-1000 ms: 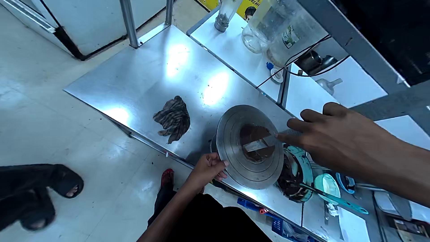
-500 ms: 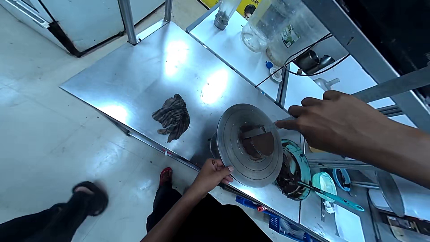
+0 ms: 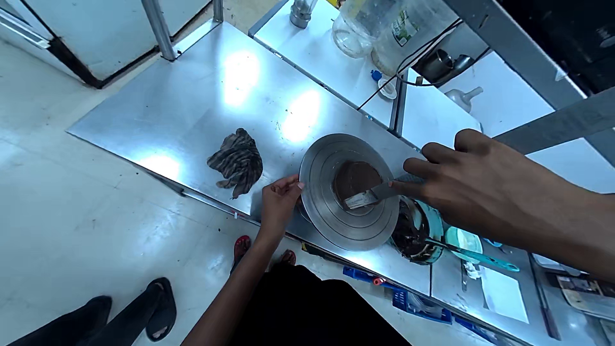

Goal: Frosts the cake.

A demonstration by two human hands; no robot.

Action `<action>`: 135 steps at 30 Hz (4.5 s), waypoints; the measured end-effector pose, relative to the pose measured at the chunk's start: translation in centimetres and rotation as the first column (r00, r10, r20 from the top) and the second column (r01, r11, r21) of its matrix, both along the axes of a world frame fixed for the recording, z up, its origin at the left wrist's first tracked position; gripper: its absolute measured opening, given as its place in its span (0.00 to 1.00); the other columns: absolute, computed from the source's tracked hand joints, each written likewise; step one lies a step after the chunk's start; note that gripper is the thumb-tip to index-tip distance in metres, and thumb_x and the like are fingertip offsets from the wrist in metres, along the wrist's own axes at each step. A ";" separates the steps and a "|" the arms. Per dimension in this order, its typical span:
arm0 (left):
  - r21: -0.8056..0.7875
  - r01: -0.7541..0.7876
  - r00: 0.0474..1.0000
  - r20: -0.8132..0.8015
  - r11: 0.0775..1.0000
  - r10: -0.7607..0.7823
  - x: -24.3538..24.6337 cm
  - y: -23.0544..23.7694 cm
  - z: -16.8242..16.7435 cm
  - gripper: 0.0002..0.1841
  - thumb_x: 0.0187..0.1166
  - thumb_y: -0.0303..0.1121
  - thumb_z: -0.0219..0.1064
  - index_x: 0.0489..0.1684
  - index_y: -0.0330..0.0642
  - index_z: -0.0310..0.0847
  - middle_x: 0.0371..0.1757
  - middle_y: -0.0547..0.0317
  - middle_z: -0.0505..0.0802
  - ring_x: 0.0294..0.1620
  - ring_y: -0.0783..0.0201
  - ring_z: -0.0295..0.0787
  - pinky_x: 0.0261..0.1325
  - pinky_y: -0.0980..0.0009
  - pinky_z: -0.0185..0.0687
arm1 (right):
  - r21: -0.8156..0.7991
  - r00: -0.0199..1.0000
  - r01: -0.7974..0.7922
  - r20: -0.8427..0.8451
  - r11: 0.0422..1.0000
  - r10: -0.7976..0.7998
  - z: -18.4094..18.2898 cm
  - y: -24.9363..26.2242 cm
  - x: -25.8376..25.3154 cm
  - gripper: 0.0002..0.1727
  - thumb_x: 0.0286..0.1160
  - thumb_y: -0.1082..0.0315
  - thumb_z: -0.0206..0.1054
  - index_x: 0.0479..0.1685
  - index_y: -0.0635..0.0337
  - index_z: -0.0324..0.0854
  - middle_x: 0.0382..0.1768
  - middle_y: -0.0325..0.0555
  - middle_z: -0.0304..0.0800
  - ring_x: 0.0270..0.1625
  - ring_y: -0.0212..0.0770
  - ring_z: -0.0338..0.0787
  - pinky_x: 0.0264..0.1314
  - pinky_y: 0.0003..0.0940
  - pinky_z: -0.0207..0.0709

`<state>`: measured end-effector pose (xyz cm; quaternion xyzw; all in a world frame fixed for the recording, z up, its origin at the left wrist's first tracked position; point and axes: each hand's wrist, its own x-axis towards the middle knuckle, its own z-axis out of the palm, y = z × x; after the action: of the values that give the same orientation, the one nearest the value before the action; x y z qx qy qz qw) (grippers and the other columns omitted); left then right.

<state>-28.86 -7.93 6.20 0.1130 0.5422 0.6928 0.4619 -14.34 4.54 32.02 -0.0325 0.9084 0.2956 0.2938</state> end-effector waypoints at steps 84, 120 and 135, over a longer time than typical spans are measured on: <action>-0.087 -0.250 0.936 -0.277 0.964 0.218 5.1 2.3 -2.3 0.24 0.95 0.44 0.35 0.77 0.39 0.66 0.64 0.59 0.85 0.64 0.72 0.84 0.69 0.67 0.81 | -0.781 -0.578 -0.554 0.610 -0.289 -0.542 -29.6 -19.2 37.8 0.16 0.85 0.66 0.54 0.57 0.62 0.85 0.18 0.36 0.86 0.13 0.26 0.77 0.13 0.20 0.68; 0.000 -0.053 0.996 0.076 0.999 0.053 6.0 -2.1 -0.2 0.18 0.93 0.34 0.53 0.74 0.37 0.75 0.50 0.48 0.92 0.42 0.58 0.92 0.46 0.60 0.91 | -0.057 0.950 -0.261 -0.191 0.964 0.246 -0.1 1.6 1.6 0.15 0.61 0.80 0.71 0.48 0.57 0.89 0.39 0.50 0.83 0.38 0.51 0.82 0.40 0.48 0.68; 0.028 0.092 0.993 0.076 0.995 -0.094 4.2 -2.7 -0.2 0.06 0.87 0.27 0.60 0.53 0.34 0.79 0.33 0.53 0.91 0.29 0.64 0.90 0.34 0.69 0.88 | -0.015 0.994 -0.092 -0.056 0.996 0.091 0.0 2.3 -1.5 0.18 0.57 0.72 0.79 0.49 0.44 0.93 0.34 0.45 0.87 0.34 0.50 0.86 0.32 0.46 0.72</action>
<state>-24.67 -10.61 6.04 0.1170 0.5096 0.6809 0.5127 -15.83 6.82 32.02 -0.0683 0.9163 0.3016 0.2545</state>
